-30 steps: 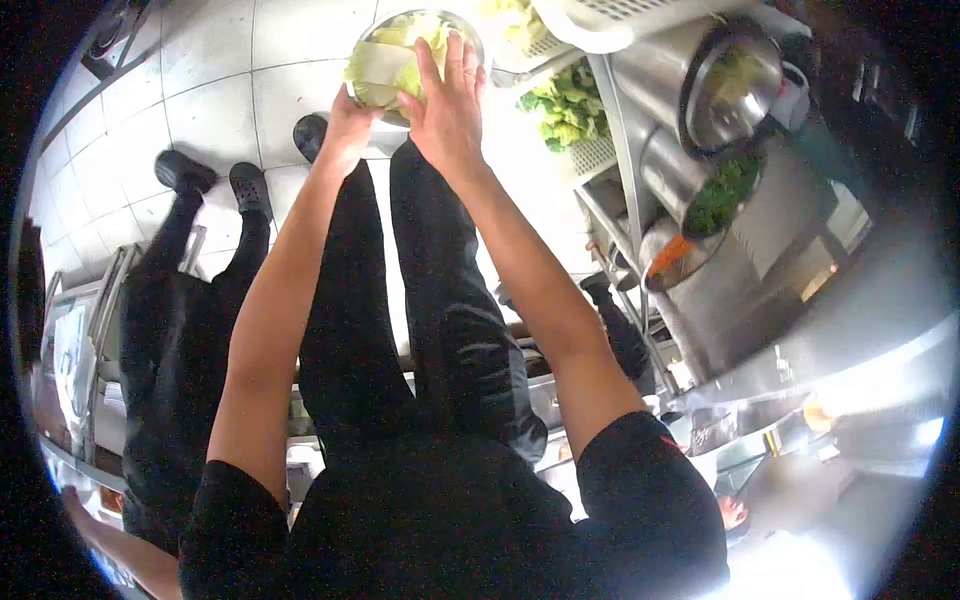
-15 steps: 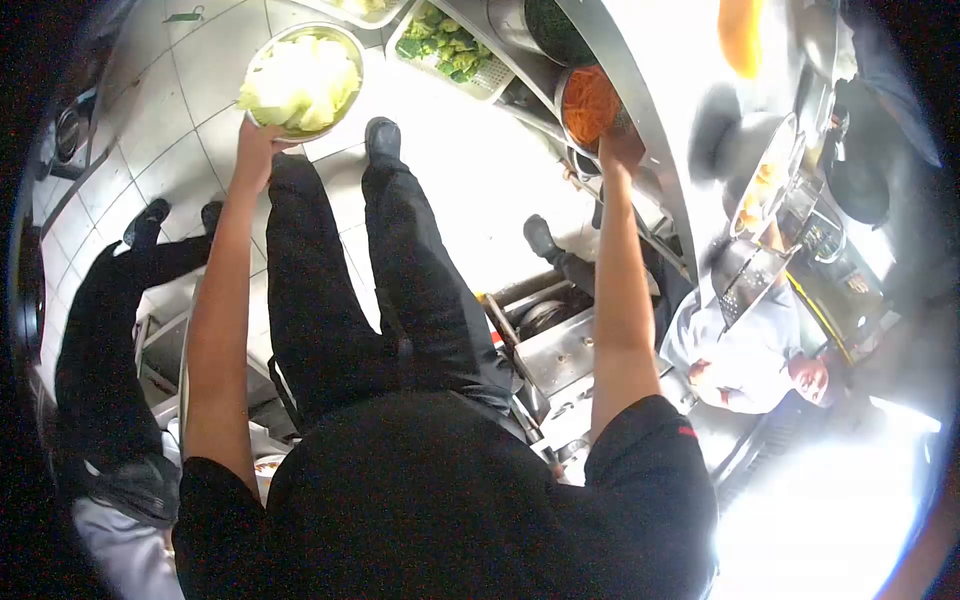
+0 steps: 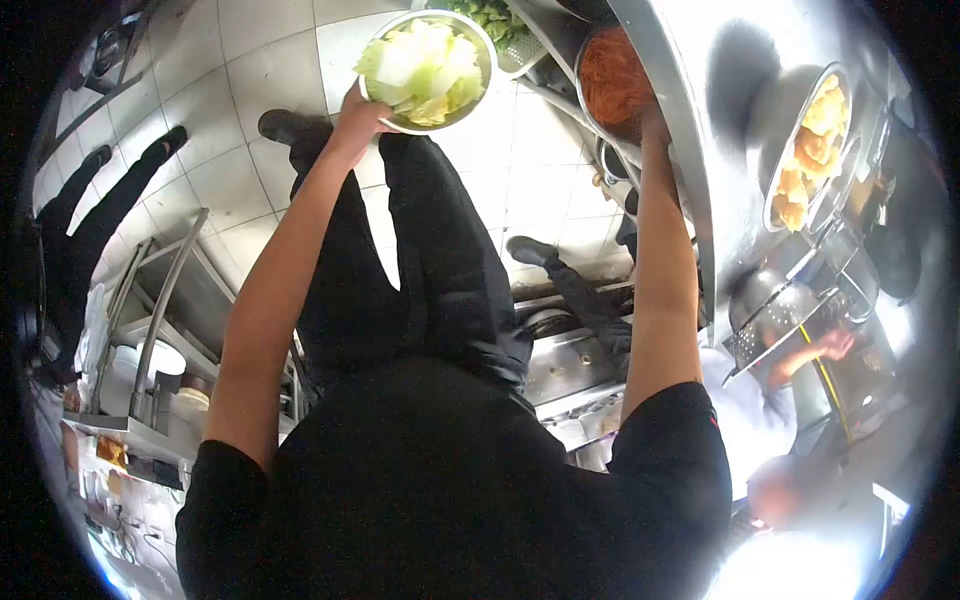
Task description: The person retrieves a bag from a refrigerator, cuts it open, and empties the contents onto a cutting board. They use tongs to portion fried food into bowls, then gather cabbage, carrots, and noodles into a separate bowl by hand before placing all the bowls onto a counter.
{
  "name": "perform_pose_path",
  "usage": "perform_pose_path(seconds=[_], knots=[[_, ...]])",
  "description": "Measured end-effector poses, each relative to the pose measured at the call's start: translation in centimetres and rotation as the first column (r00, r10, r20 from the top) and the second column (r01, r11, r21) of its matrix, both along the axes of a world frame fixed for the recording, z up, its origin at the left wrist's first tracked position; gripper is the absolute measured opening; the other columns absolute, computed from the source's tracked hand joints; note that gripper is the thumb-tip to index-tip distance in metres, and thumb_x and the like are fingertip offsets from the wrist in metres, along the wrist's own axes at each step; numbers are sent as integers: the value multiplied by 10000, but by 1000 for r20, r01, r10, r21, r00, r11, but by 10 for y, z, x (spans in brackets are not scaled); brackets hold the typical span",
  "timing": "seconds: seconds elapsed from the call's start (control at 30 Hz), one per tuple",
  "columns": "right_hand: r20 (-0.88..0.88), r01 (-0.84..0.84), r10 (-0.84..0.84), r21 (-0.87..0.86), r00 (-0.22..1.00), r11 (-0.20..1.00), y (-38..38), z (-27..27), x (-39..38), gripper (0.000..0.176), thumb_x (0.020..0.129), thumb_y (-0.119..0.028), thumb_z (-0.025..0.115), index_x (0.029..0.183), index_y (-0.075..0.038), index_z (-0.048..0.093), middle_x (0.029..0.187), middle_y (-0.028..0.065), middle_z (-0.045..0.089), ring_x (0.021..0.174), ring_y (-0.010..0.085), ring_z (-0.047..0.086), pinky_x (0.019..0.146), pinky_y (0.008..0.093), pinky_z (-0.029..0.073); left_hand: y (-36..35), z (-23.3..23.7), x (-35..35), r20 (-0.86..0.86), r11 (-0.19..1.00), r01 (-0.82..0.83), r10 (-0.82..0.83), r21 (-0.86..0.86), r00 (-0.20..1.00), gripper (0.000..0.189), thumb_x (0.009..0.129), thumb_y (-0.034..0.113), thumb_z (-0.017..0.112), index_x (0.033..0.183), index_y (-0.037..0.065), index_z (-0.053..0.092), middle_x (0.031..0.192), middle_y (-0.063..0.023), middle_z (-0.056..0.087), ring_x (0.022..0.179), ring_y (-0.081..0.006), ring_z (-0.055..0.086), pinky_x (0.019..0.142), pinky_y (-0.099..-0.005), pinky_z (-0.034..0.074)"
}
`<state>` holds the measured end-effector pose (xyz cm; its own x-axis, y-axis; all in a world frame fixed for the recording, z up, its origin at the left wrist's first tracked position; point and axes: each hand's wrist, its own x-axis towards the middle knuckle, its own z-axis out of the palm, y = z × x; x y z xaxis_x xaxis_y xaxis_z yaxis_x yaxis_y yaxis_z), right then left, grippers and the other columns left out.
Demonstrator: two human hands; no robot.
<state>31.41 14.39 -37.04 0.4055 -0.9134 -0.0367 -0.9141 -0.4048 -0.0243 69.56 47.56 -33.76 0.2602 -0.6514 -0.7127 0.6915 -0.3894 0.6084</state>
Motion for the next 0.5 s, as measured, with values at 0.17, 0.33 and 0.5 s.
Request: perform_pose_path(seconds=[0.17, 0.33, 0.5], knots=[[63, -78, 81, -50, 995, 996, 60, 49, 88, 203, 710, -147, 642, 908, -139, 685, 900, 118, 646, 855, 271, 609, 774, 342, 477, -25, 4, -23, 63, 997, 77, -78, 7, 995, 707, 641, -53, 429, 1327, 34, 281, 1087, -183, 510, 866, -242, 589, 602, -303, 559], [-13, 109, -110, -22, 994, 994, 62, 28, 81, 228, 676, -124, 666, 903, -144, 684, 862, 114, 654, 835, 263, 616, 752, 326, 479, -33, -2, -29, 67, 993, 116, -116, 0, 991, 724, 653, -17, 466, 1341, 47, 252, 1081, -182, 524, 813, -231, 613, 593, -295, 562], [325, 254, -282, 129, 902, 959, 26, 14, 24, 246, 707, -34, 668, 951, -65, 657, 936, 138, 631, 764, 231, 619, 677, 316, 531, -38, -3, -29, 70, 989, 142, -138, -47, 988, 706, 668, -7, 477, 1336, 41, 251, 1078, -184, 524, 817, -237, 613, 580, -298, 564]])
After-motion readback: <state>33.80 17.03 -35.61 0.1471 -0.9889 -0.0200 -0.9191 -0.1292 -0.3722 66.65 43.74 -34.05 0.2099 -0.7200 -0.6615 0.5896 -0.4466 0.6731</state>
